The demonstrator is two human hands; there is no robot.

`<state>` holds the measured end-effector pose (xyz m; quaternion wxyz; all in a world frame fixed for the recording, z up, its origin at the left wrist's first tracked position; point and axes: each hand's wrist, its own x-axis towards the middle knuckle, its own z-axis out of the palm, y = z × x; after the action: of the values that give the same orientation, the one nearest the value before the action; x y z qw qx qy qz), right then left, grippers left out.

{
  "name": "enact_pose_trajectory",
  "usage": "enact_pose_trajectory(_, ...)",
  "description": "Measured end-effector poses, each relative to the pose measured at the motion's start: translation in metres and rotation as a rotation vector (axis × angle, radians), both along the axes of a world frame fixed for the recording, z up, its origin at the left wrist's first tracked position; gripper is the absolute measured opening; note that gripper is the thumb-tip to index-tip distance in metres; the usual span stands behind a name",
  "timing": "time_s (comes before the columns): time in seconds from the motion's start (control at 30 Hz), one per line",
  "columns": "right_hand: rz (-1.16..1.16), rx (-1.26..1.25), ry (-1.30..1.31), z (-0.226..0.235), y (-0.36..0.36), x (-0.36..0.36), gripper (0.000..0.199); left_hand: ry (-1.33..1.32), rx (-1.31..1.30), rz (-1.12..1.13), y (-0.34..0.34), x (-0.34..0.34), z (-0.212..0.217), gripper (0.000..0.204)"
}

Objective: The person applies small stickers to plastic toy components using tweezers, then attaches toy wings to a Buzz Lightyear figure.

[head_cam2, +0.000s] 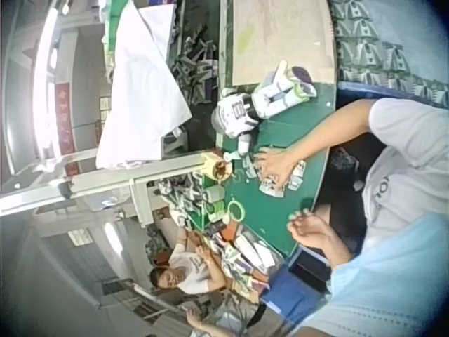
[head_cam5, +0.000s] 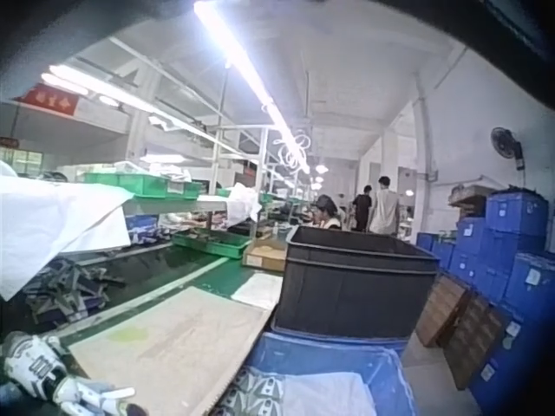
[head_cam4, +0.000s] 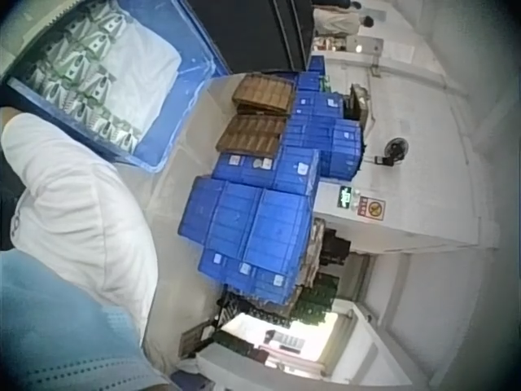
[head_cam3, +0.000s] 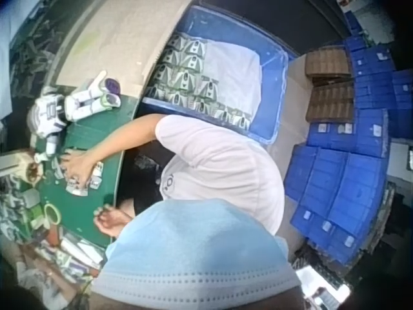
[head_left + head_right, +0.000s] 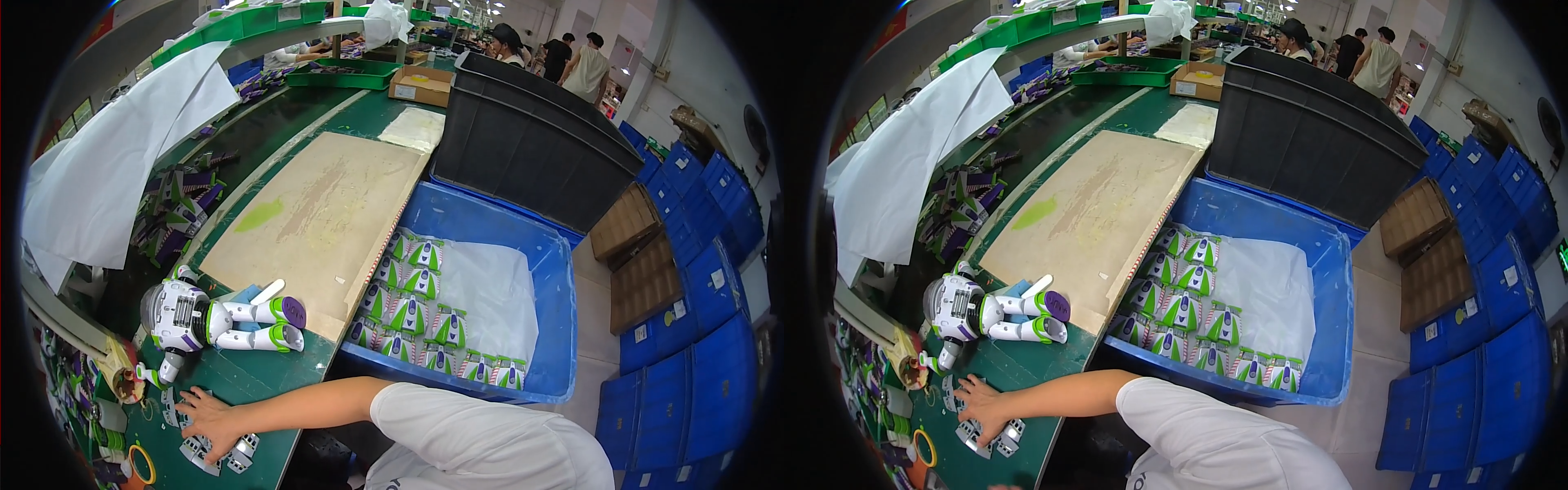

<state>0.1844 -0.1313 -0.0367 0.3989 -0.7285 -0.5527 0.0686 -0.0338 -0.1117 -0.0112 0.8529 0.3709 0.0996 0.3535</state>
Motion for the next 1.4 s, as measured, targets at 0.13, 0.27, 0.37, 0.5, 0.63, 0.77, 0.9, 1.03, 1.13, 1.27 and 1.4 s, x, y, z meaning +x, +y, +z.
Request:
enact_pose_trajectory(0.13, 0.100, 0.014, -0.035, 0.000, 0.008, -0.016, 0.066, 0.044, -0.775, -0.474, -0.026, -0.032, -0.009, 0.060)
enact_pose_trajectory(0.27, 0.155, 0.218, -0.197, -0.011, -0.004, -0.027, 0.060, 0.244, -1.100, -0.215, -0.036, 0.004, 0.006, 0.088)
enact_pose_trajectory(0.37, 0.214, 0.163, -0.213, 0.009, -0.045, -0.026, 0.056, 0.066, -0.720, -0.390, -0.038, 0.023, -0.014, 0.094)
enact_pose_trajectory(0.5, 0.245, 0.041, -0.243, 0.026, -0.068, -0.061, 0.054, -0.104, -0.814, -0.167, -0.043, 0.018, -0.031, 0.067)
enact_pose_trajectory(0.63, 0.215, -0.043, -0.234, 0.031, -0.088, -0.099, 0.051, -0.230, -0.950, -0.082, -0.059, -0.006, -0.048, 0.058)
enact_pose_trajectory(0.77, 0.115, -0.010, -0.266, 0.024, -0.105, -0.123, 0.046, -0.354, -0.862, -0.231, -0.071, -0.030, -0.075, 0.053)
enact_pose_trajectory(0.9, 0.103, 0.021, -0.242, 0.005, -0.126, -0.140, 0.049, -0.183, -0.860, -0.202, -0.087, -0.049, -0.090, 0.060)
enact_pose_trajectory(1.03, 0.107, 0.023, -0.144, -0.025, -0.133, -0.143, 0.053, -0.184, -0.942, -0.263, -0.094, -0.057, -0.116, 0.063)
enact_pose_trajectory(1.13, 0.083, 0.014, -0.067, -0.060, -0.138, -0.142, 0.056, 0.114, -0.882, -0.195, -0.094, -0.050, -0.122, 0.056)
enact_pose_trajectory(1.27, 0.055, -0.090, 0.115, -0.115, -0.123, -0.127, 0.062, 0.359, -0.815, -0.131, -0.067, -0.021, -0.140, 0.050)
enact_pose_trajectory(1.4, -0.040, -0.371, 0.411, -0.185, -0.083, -0.103, 0.067, 0.408, -1.098, -0.022, -0.031, 0.020, -0.161, 0.059)
